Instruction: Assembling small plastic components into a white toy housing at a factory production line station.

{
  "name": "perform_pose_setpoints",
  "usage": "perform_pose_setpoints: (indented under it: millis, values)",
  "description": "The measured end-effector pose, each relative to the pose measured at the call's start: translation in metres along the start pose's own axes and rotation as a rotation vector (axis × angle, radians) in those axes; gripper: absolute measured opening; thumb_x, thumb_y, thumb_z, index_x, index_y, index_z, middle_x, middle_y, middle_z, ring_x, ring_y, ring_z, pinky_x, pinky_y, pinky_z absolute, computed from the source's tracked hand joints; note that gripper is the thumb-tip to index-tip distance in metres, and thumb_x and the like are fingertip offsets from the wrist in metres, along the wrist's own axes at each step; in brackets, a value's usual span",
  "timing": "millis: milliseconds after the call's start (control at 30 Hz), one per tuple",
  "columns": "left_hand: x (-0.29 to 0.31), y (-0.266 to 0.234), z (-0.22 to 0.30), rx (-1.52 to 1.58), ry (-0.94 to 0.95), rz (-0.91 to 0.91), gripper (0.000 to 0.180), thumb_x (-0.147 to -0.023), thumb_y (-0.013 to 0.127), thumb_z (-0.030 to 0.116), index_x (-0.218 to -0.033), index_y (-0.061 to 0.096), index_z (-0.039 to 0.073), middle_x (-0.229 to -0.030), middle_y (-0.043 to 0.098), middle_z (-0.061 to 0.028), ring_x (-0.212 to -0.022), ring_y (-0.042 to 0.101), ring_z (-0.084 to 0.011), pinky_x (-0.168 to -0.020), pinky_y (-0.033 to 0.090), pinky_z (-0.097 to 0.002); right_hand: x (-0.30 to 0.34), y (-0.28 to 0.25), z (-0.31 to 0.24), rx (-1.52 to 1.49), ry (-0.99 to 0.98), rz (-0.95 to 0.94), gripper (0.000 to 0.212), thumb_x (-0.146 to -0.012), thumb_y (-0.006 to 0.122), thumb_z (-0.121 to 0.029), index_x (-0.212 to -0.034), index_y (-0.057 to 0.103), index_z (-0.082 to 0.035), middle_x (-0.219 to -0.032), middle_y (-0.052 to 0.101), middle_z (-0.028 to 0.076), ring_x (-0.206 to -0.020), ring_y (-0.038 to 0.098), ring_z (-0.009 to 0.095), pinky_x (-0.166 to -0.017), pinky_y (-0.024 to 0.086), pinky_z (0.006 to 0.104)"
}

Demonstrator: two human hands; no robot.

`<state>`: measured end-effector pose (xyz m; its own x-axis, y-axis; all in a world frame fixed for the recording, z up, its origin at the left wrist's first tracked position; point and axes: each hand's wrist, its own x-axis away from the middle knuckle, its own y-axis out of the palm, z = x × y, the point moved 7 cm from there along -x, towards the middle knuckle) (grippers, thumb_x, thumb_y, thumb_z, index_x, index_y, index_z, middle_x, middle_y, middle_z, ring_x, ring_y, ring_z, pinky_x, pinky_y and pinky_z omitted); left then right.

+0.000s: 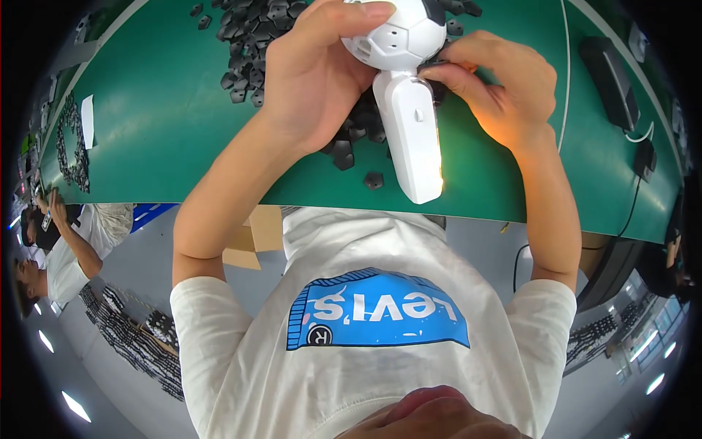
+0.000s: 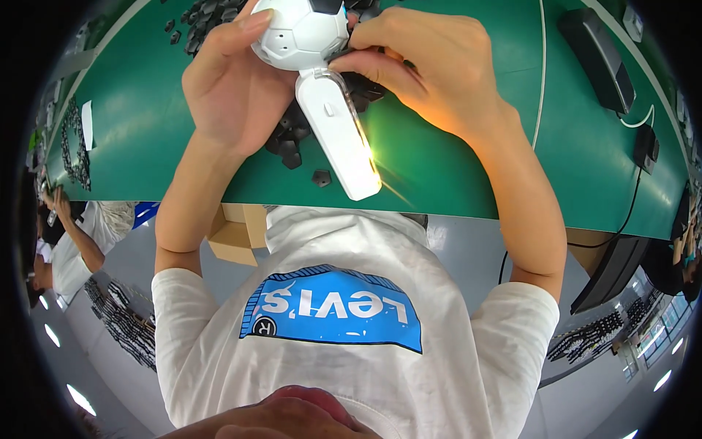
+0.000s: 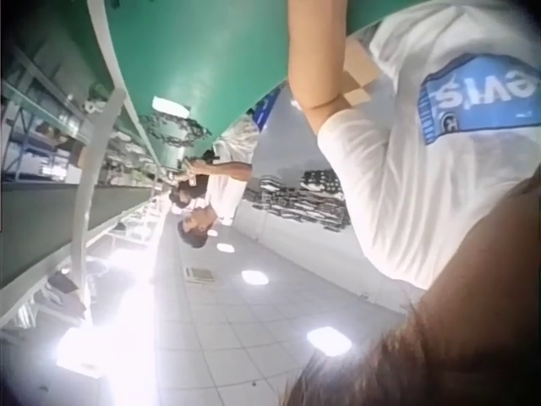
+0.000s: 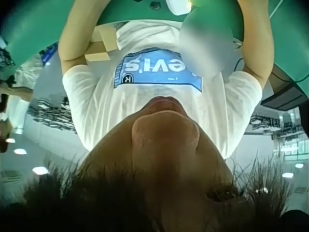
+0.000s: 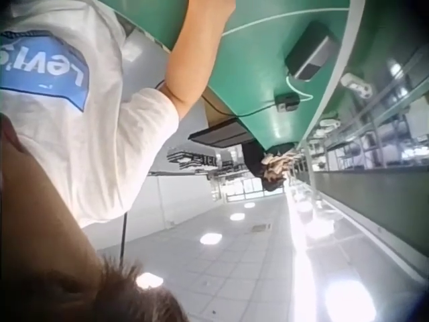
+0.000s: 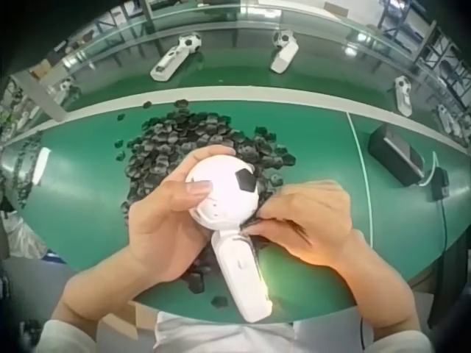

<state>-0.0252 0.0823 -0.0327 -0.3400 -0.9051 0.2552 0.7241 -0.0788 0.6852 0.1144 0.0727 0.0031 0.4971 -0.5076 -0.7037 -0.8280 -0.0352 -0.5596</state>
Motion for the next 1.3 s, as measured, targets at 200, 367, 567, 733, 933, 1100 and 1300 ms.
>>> perform_pose_setpoints:
  millis: [200,367,567,733,933,1100,1300]
  values:
    - [0.0,-0.001,-0.001,0.038,-0.004,-0.031,0.053,-0.081,0.055,0.018,-0.13,0.042,0.002,-0.116,0.058,-0.0142,-0.108,0.057,-0.0246,-0.098,0.044,-0.0371,0.001,0.001,0.003,-0.007,0.02,-0.015,0.023,-0.068,0.081,0.0,-0.083,0.064,0.003,-0.07,0.066,0.009,-0.056,0.059,0.014,-0.051,0.046,0.0226]
    - [0.001,0.003,0.0,0.012,0.008,-0.042,0.055,-0.081,0.056,0.019,-0.131,0.041,0.001,-0.116,0.057,-0.0147,-0.107,0.057,-0.0248,-0.097,0.044,-0.0367,0.005,-0.005,0.004,-0.004,0.179,-0.04,0.031,-0.074,0.081,-0.011,-0.096,0.063,0.003,-0.084,0.068,0.013,-0.066,0.064,0.017,-0.059,0.05,0.022]
    - [0.004,0.008,0.005,-0.168,0.072,-0.06,0.06,-0.078,0.064,0.01,-0.131,0.039,0.001,-0.114,0.057,-0.0126,-0.106,0.057,-0.021,-0.093,0.046,-0.0322,0.002,-0.007,0.006,-0.125,0.354,-0.049,0.048,-0.064,0.088,-0.012,-0.101,0.061,0.002,-0.089,0.069,0.013,-0.07,0.066,0.015,-0.059,0.05,0.0205]
    - [0.004,0.011,0.008,-0.443,0.19,-0.111,0.074,-0.065,0.081,0.005,-0.127,0.04,0.002,-0.111,0.056,-0.0089,-0.102,0.056,-0.0142,-0.088,0.046,-0.0271,0.005,-0.004,0.016,-0.459,0.606,0.106,0.048,-0.065,0.087,-0.009,-0.103,0.061,0.004,-0.099,0.066,0.017,-0.078,0.066,0.014,-0.06,0.05,0.021]
    - [0.006,0.013,0.015,-0.518,0.211,-0.074,0.082,-0.055,0.091,0.011,-0.121,0.042,0.003,-0.108,0.056,-0.0079,-0.1,0.056,-0.0124,-0.087,0.046,-0.0262,-0.01,0.001,0.007,-0.613,0.547,0.131,0.062,-0.068,0.085,-0.009,-0.121,0.056,0.007,-0.118,0.059,0.024,-0.093,0.065,0.02,-0.066,0.052,0.0228]
    - [0.011,0.052,0.022,-0.66,0.928,-0.717,0.08,-0.055,0.091,0.009,-0.12,0.044,0.003,-0.108,0.057,-0.0085,-0.101,0.056,-0.0132,-0.086,0.046,-0.0267,-0.016,0.008,0.001,-0.536,0.135,0.013,0.069,-0.074,0.081,-0.021,-0.129,0.051,0.008,-0.122,0.058,0.026,-0.099,0.065,0.028,-0.072,0.053,0.0283]
    - [0.008,0.012,0.002,-0.504,0.034,-0.158,0.079,-0.056,0.09,0.01,-0.119,0.044,0.002,-0.11,0.058,-0.0104,-0.101,0.056,-0.0146,-0.087,0.046,-0.029,-0.012,0.008,-0.003,-0.435,0.39,-0.152,0.065,-0.078,0.076,-0.028,-0.126,0.052,0.009,-0.117,0.061,0.026,-0.098,0.066,0.032,-0.076,0.054,0.0322]
